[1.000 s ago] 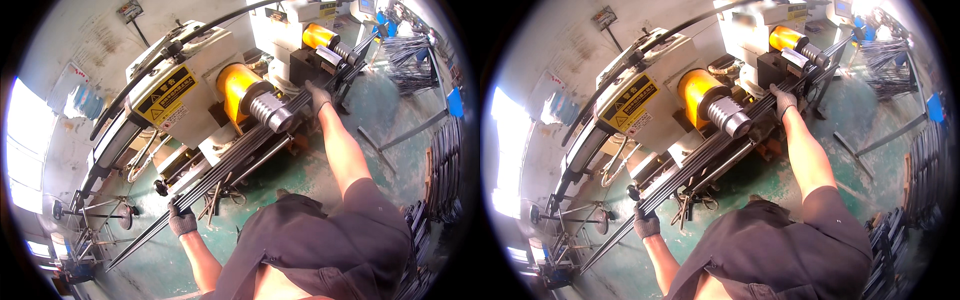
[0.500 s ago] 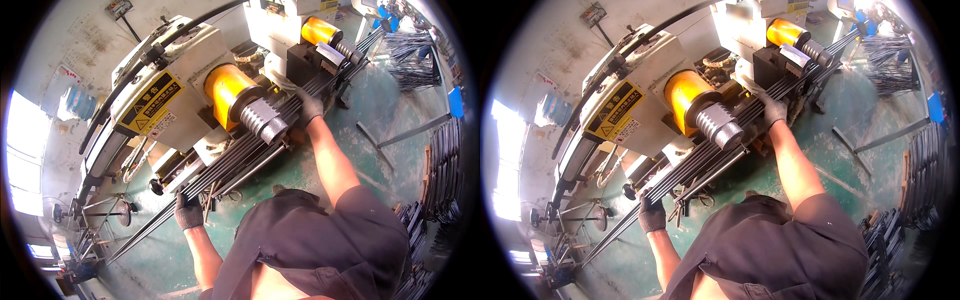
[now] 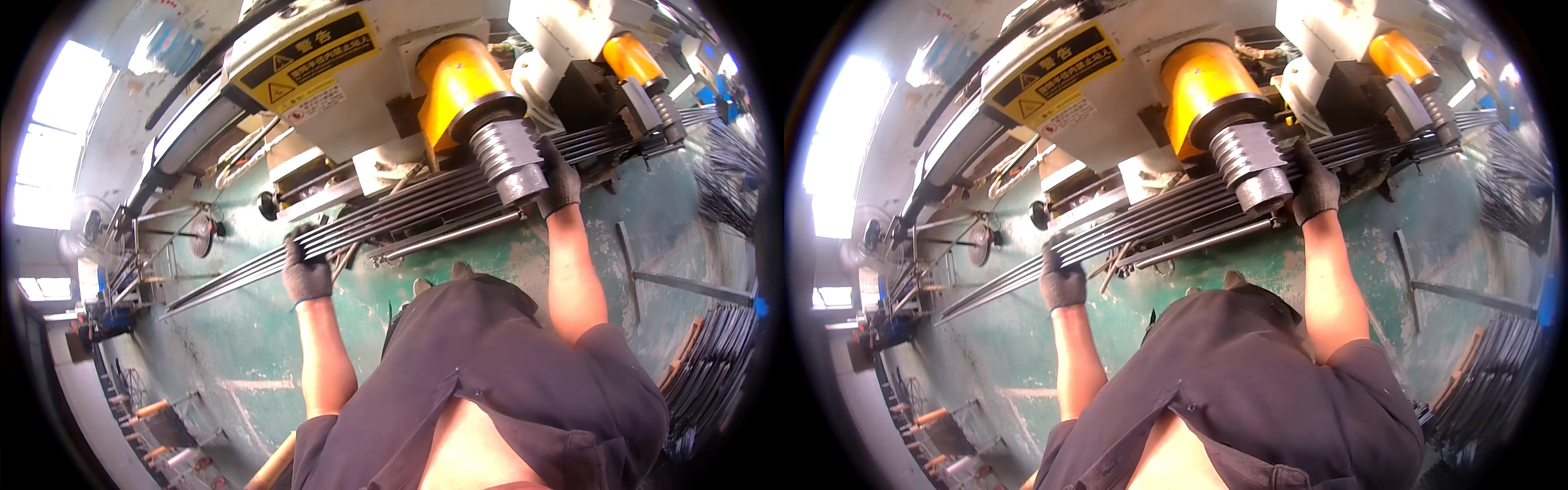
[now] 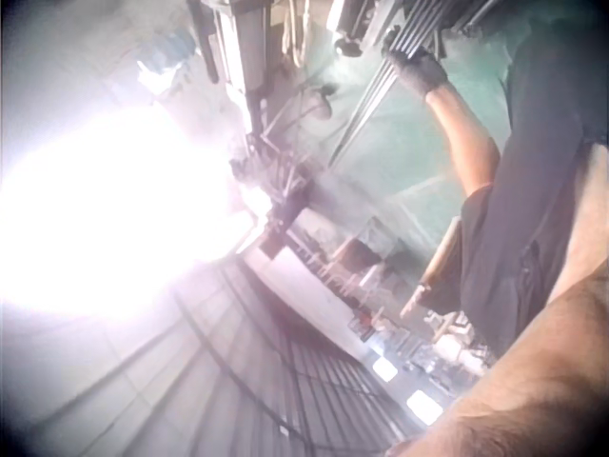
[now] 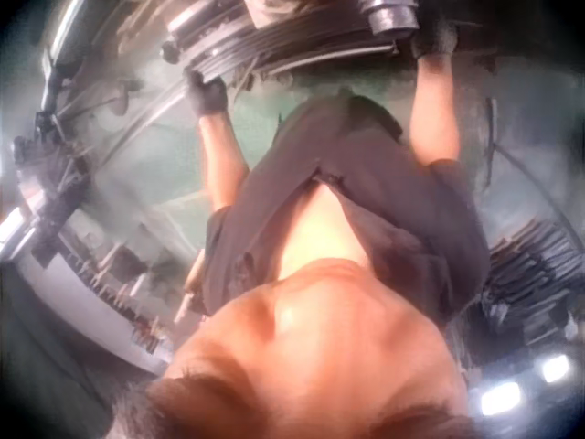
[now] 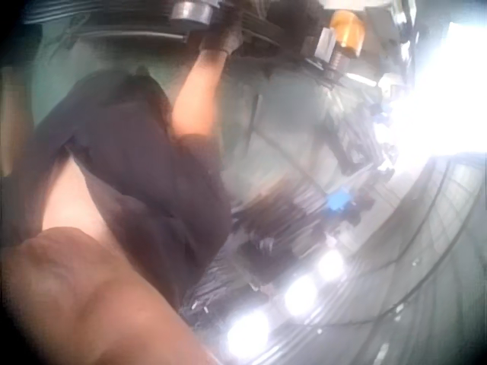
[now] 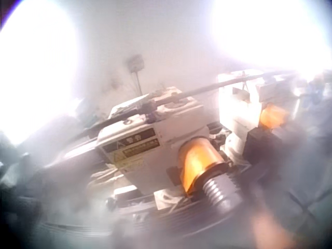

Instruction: The person repeatedly picks up bundles of straight metal rods from the floor and feeds them into a bending machine. After the machine bends the rods, the person removes the finished U-shaped pieces and stacks them on the floor.

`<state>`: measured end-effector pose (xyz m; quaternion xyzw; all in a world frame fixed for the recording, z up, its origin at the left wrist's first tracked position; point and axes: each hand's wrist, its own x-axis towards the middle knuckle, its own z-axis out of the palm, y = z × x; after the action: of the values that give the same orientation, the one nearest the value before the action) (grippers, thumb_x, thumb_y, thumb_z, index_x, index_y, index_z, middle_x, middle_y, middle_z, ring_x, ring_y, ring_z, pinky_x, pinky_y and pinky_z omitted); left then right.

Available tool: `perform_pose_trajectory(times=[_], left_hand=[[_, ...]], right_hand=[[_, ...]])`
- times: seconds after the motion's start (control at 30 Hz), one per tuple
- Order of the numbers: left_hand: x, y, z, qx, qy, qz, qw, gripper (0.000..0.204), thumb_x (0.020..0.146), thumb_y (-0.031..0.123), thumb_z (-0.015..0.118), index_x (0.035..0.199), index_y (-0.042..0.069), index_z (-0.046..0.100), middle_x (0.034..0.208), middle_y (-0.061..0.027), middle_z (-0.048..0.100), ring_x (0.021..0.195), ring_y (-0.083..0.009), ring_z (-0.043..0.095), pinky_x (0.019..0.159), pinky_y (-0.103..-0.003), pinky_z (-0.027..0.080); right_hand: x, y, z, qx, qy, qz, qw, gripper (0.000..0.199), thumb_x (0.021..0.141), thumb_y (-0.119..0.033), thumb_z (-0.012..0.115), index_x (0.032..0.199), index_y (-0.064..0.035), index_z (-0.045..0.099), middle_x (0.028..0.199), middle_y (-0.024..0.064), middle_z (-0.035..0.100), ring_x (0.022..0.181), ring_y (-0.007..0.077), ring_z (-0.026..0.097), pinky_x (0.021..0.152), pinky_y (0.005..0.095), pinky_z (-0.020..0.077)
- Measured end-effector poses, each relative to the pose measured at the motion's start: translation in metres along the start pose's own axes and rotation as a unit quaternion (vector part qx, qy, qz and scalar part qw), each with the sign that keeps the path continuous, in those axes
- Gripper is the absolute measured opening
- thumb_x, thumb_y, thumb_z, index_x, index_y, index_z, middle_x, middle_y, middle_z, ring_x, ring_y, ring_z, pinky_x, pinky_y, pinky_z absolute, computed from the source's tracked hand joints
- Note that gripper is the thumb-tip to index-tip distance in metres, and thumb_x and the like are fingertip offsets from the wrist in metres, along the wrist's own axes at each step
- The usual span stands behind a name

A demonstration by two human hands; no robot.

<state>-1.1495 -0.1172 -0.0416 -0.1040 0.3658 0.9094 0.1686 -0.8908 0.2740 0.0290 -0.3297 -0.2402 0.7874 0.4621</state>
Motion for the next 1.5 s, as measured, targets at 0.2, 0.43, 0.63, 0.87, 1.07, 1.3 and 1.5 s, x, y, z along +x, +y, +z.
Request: perform_pose_trajectory(times=[0.2,0.43,0.63,0.87,1.07,1.3,1.5], left_hand=[[-0.025,-0.045,0.029,-0.024,-0.059,-0.090,0.994,0.035,0.108,0.024,0.059,0.134,0.001,0.059,0.129,-0.0159,0.068,0.123,-0.0321,0.064,0.111,-0.049,0.050],[-0.038,-0.026,0.021,-0.030,-0.020,-0.097,0.995,0.050,0.112,0.034,0.045,0.141,-0.006,0.053,0.143,-0.0240,0.060,0.132,-0.0393,0.058,0.119,-0.059,0.041],[-0.017,0.074,-0.027,-0.135,0.024,-0.008,0.991,0.044,0.109,0.035,0.054,0.129,-0.004,0.054,0.129,-0.0224,0.065,0.124,-0.0411,0.061,0.116,-0.059,0.043],[0.066,0.215,-0.181,-0.113,0.138,0.094,0.979,0.041,0.106,0.041,0.058,0.123,0.003,0.062,0.119,-0.0157,0.069,0.117,-0.0378,0.064,0.109,-0.058,0.048],[0.144,0.383,-0.312,-0.103,0.130,0.176,0.970,0.039,0.110,0.040,0.049,0.121,0.007,0.066,0.118,-0.0117,0.072,0.112,-0.0338,0.068,0.103,-0.054,0.053],[0.179,0.502,-0.374,-0.019,0.158,0.160,0.974,0.045,0.110,0.047,0.049,0.115,0.005,0.065,0.107,-0.0144,0.071,0.102,-0.0326,0.069,0.094,-0.055,0.056],[0.167,0.511,-0.393,0.106,0.055,0.076,0.990,0.043,0.107,0.042,0.054,0.133,0.010,0.064,0.131,-0.0135,0.068,0.118,-0.0351,0.064,0.104,-0.058,0.050]], right_hand=[[0.071,-0.009,-0.036,-0.037,0.101,0.037,0.993,0.032,0.091,-0.013,0.081,0.115,0.0029,0.067,0.103,0.0112,0.071,0.092,0.0257,0.071,0.083,0.0400,0.0589],[0.164,-0.024,-0.131,-0.123,0.031,0.033,0.991,0.033,0.098,-0.033,0.072,0.118,-0.0071,0.071,0.109,0.0080,0.073,0.100,0.0242,0.070,0.092,0.0402,0.0567],[0.201,-0.045,-0.183,-0.191,0.102,0.045,0.975,0.046,0.095,-0.043,0.071,0.126,-0.0085,0.068,0.121,0.0093,0.069,0.111,0.0255,0.065,0.100,0.0424,0.0518],[0.181,-0.034,-0.239,-0.221,0.200,0.021,0.954,0.063,0.093,-0.055,0.070,0.135,-0.0100,0.063,0.135,0.0108,0.064,0.124,0.0270,0.059,0.109,0.0450,0.0461],[0.047,0.034,-0.297,-0.238,0.312,0.035,0.919,0.073,0.091,-0.063,0.068,0.141,-0.0107,0.061,0.144,0.0124,0.060,0.134,0.0281,0.055,0.115,0.0460,0.0425],[-0.159,0.167,-0.333,-0.352,0.422,0.171,0.818,0.066,0.097,-0.062,0.058,0.136,-0.0080,0.064,0.144,0.0166,0.062,0.135,0.0280,0.056,0.111,0.0407,0.0455],[-0.195,0.186,-0.343,-0.369,0.460,0.171,0.789,0.056,0.100,-0.060,0.055,0.118,-0.0076,0.067,0.127,0.0166,0.063,0.120,0.0269,0.059,0.097,0.0378,0.0489]])
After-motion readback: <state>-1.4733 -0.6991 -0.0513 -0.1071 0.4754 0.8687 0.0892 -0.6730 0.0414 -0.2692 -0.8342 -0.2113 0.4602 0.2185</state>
